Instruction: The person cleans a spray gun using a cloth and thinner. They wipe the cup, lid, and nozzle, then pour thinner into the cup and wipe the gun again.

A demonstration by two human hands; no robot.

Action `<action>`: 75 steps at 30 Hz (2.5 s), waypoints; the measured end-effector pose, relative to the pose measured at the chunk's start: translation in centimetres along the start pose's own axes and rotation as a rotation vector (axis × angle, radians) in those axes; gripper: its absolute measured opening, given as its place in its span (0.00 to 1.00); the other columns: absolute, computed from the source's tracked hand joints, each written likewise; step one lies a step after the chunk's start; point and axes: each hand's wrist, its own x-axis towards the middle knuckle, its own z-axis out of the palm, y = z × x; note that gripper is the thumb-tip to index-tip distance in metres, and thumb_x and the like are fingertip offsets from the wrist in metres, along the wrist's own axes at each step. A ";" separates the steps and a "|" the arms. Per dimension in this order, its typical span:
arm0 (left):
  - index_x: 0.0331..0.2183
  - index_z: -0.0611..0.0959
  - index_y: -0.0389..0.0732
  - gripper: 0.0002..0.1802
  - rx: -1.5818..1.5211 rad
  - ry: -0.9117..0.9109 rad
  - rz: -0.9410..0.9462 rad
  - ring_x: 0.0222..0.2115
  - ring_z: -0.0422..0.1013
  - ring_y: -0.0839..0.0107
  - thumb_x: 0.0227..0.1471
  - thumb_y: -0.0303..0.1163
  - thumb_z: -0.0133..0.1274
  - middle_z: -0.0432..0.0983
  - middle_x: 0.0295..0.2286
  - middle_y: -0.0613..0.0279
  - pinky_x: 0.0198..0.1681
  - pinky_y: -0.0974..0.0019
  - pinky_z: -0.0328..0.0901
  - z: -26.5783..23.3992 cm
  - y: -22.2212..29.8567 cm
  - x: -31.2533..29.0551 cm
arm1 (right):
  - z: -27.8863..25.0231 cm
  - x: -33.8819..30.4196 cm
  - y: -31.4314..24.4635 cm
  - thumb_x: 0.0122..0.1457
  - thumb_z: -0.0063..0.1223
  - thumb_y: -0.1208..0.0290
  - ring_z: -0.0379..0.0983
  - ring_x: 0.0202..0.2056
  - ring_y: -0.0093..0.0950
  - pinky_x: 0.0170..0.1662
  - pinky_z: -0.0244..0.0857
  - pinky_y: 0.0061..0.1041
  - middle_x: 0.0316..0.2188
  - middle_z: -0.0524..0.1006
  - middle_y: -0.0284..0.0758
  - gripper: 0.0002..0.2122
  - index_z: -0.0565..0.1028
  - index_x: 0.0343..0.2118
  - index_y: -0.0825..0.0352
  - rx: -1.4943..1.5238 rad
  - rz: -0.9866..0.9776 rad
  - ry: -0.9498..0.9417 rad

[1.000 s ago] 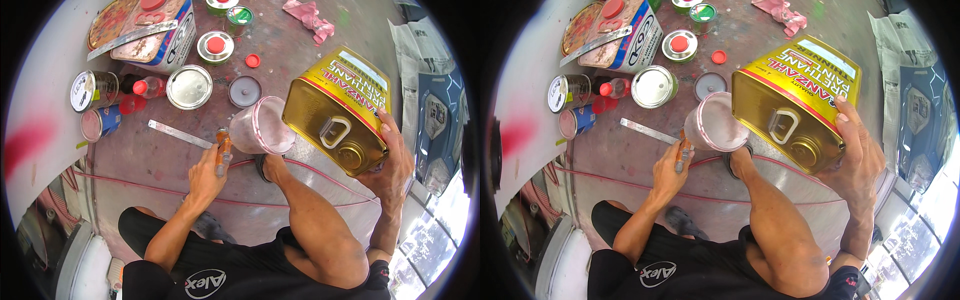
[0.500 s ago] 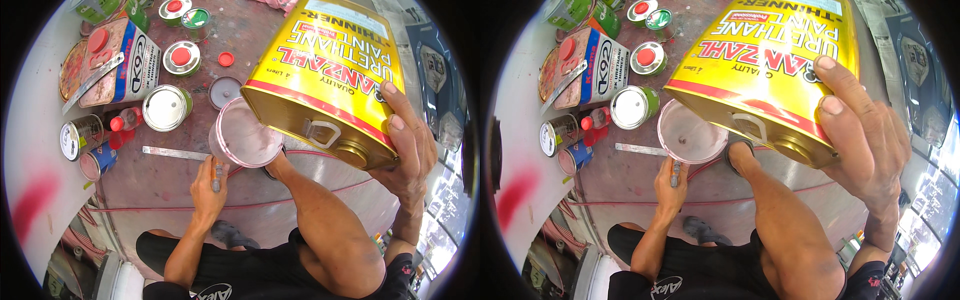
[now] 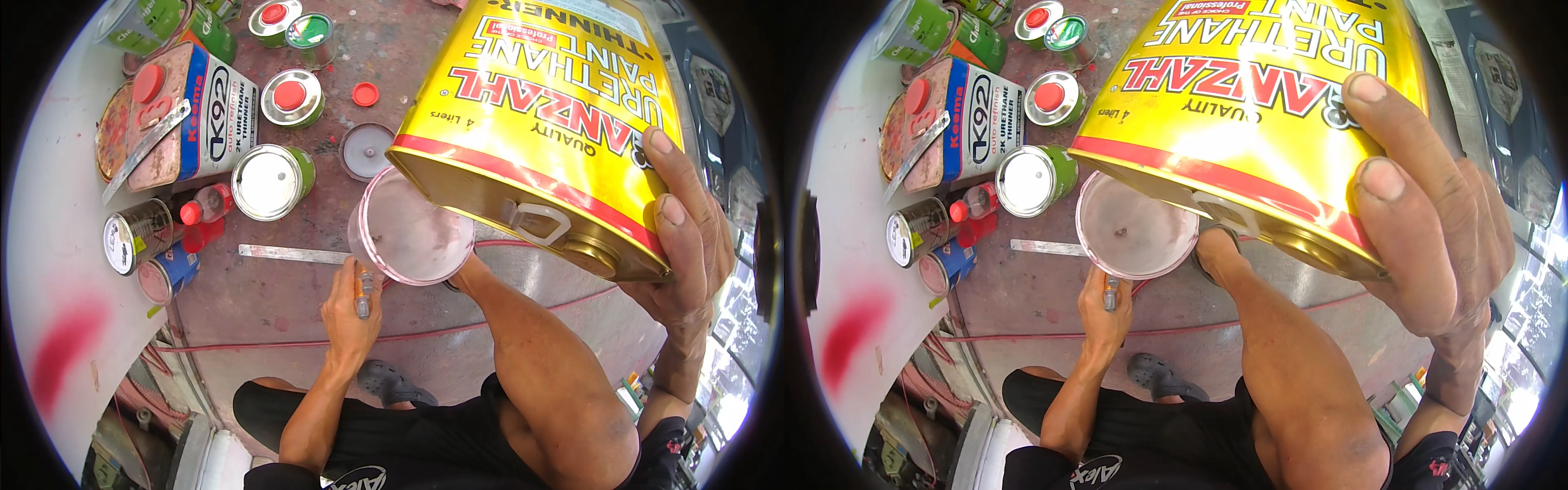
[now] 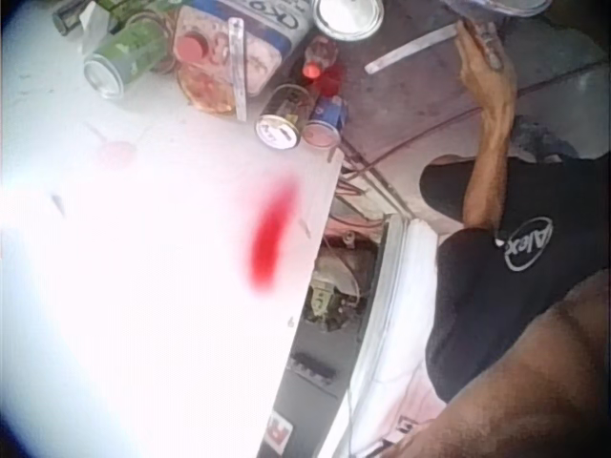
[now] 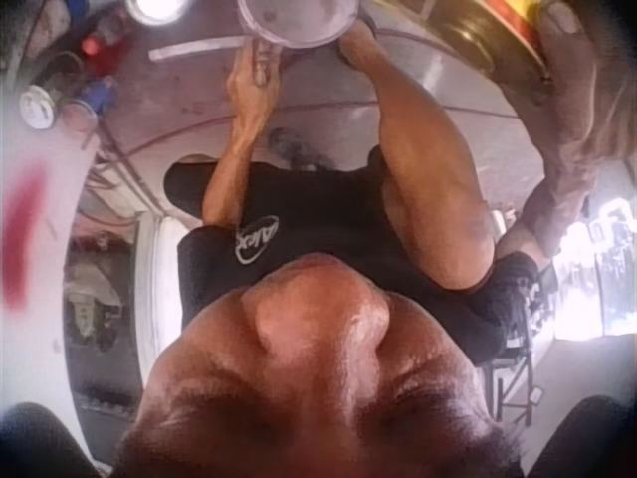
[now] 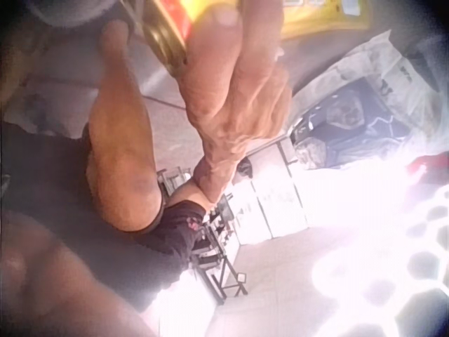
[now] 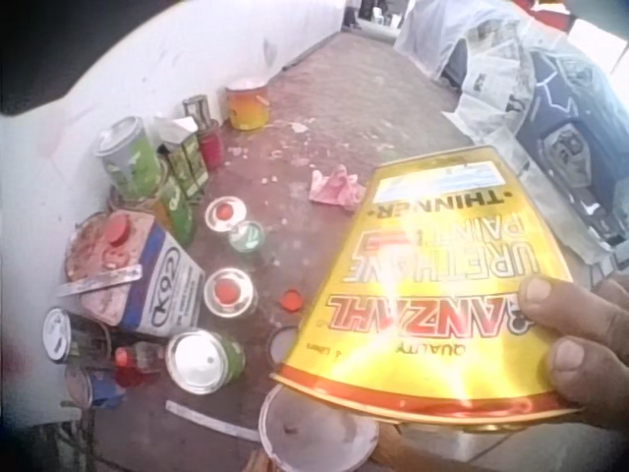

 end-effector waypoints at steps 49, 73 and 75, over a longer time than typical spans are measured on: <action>0.56 0.83 0.32 0.31 -0.435 0.089 -0.292 0.50 0.82 0.43 0.50 0.28 0.69 0.84 0.48 0.39 0.53 0.53 0.75 -4.5 -3.4 -4.1 | 31.4 39.3 4.7 0.50 0.85 0.63 0.81 0.46 0.27 0.51 0.77 0.27 0.50 0.81 0.39 0.41 0.69 0.60 0.75 1.502 0.472 0.509; 0.54 0.83 0.32 0.28 -0.188 0.347 -0.089 0.48 0.83 0.43 0.52 0.28 0.67 0.85 0.45 0.38 0.50 0.54 0.76 -2.5 -9.4 -11.2 | 25.2 17.4 -12.8 0.51 0.74 0.42 0.84 0.47 0.46 0.49 0.78 0.43 0.50 0.80 0.54 0.48 0.67 0.69 0.69 0.351 0.290 -0.700; 0.55 0.83 0.32 0.27 -0.190 0.295 -0.136 0.48 0.83 0.42 0.53 0.28 0.66 0.85 0.45 0.37 0.50 0.54 0.76 -1.8 -10.2 -12.8 | 23.4 16.9 -12.3 0.51 0.73 0.40 0.84 0.46 0.41 0.49 0.77 0.39 0.46 0.80 0.49 0.47 0.68 0.67 0.68 0.705 0.484 -0.675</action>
